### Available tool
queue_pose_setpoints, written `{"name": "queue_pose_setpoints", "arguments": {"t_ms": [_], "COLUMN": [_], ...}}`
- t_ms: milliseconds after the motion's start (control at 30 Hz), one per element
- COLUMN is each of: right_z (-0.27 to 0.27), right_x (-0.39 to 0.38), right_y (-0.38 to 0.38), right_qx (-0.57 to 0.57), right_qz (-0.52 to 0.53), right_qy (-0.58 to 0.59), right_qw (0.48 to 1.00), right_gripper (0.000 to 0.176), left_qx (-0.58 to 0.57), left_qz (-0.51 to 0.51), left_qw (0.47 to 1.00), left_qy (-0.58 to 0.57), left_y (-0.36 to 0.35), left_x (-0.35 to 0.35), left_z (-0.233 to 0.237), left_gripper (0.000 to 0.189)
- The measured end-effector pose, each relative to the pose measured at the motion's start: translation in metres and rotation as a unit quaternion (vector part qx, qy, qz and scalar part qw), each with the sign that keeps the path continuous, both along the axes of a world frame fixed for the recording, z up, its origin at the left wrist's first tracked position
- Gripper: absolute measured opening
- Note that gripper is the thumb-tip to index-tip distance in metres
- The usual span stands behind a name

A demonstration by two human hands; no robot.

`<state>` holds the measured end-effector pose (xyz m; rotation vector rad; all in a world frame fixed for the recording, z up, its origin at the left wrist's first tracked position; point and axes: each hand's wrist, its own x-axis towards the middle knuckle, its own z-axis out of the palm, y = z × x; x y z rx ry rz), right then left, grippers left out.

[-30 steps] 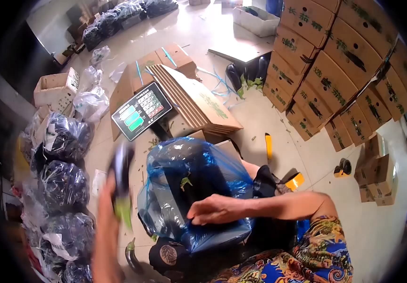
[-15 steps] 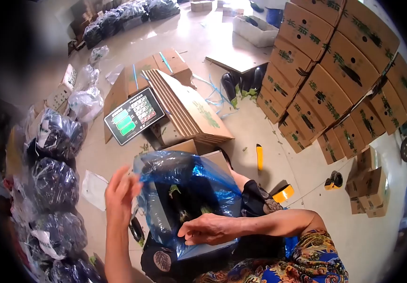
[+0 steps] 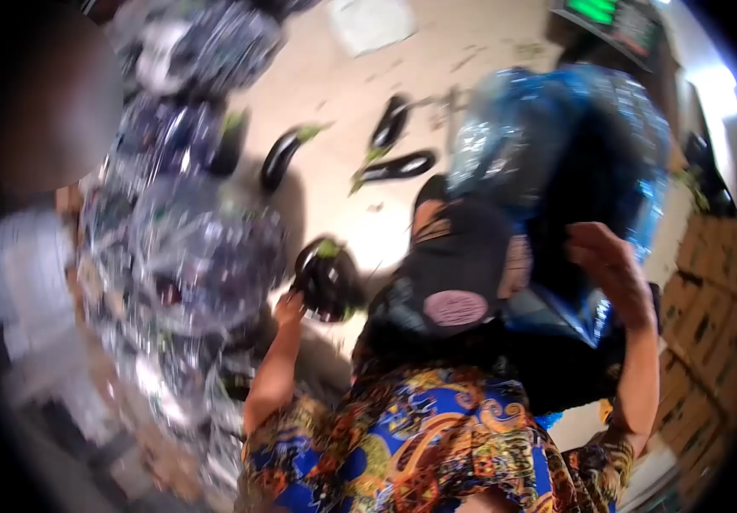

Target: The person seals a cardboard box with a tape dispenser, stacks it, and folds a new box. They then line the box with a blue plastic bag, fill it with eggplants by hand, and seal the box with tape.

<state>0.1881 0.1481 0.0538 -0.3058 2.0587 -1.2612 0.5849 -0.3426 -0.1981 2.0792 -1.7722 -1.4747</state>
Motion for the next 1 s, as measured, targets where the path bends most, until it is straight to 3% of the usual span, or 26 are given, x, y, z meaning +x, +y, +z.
{"name": "queue_pose_setpoints", "arguments": {"t_ms": [33, 100, 167, 200, 333, 467, 567, 700, 733, 767, 800, 833, 900, 967, 1000], "right_z": [0.004, 0.0, -0.003, -0.001, -0.008, -0.021, -0.02, -0.02, -0.021, -0.019, -0.014, -0.009, -0.005, -0.007, -0.006], "right_x": [-0.004, -0.008, -0.004, -0.005, -0.008, -0.006, -0.007, -0.007, -0.006, -0.006, -0.008, -0.009, -0.013, -0.013, -0.014], "right_y": [-0.002, -0.002, 0.009, 0.007, 0.005, 0.006, 0.001, 0.005, 0.008, 0.007, 0.004, 0.003, 0.0, 0.0, -0.003], "right_qx": [0.038, 0.062, 0.075, 0.078, 0.101, 0.104, 0.12, 0.124, 0.12, 0.123, 0.125, 0.128, 0.112, 0.073, 0.117], "right_qz": [0.021, 0.07, 0.046, 0.035, 0.007, 0.006, 0.034, 0.051, 0.047, 0.036, 0.025, 0.014, -0.01, -0.058, 0.007], "right_qy": [0.009, 0.017, -0.004, -0.029, -0.074, -0.065, -0.046, -0.029, -0.032, -0.033, -0.031, -0.031, -0.066, -0.1, -0.046], "right_qw": [0.999, 0.996, 0.996, 0.996, 0.992, 0.992, 0.991, 0.991, 0.991, 0.991, 0.991, 0.991, 0.991, 0.991, 0.992], "right_gripper": [0.025, 0.024, 0.024, 0.024, 0.024, 0.027, 0.029, 0.03, 0.03, 0.03, 0.03, 0.03, 0.026, 0.025, 0.026], "left_qx": [-0.006, -0.082, -0.115, -0.148, -0.293, -0.278, -0.21, -0.111, -0.101, -0.02, 0.044, 0.109, 0.291, 0.384, 0.389], "left_qz": [-0.035, -0.072, -0.158, -0.157, -0.209, -0.253, -0.259, -0.263, -0.206, -0.147, -0.077, -0.006, 0.007, 0.0, -0.017], "left_qw": [0.996, 0.986, 0.958, 0.964, 0.913, 0.899, 0.887, 0.927, 0.962, 0.989, 0.991, 0.977, 0.91, 0.863, 0.847], "left_qy": [-0.076, -0.124, -0.208, -0.158, -0.193, -0.226, -0.32, -0.245, -0.147, 0.017, 0.102, 0.185, 0.296, 0.329, 0.362], "left_y": [0.004, 0.001, 0.033, 0.052, 0.073, 0.057, 0.026, -0.012, -0.024, -0.022, -0.01, 0.003, 0.001, 0.013, 0.015], "left_x": [0.009, 0.062, 0.032, 0.023, 0.013, -0.02, -0.041, -0.053, -0.042, -0.054, -0.085, -0.11, -0.135, -0.173, -0.184], "left_z": [-0.006, -0.073, -0.033, -0.024, -0.037, -0.031, -0.047, -0.056, -0.081, -0.06, -0.017, 0.022, 0.049, 0.107, 0.113], "left_gripper": [0.048, 0.062, 0.07, 0.071, 0.086, 0.084, 0.082, 0.08, 0.077, 0.069, 0.059, 0.049, 0.047, 0.051, 0.054]}}
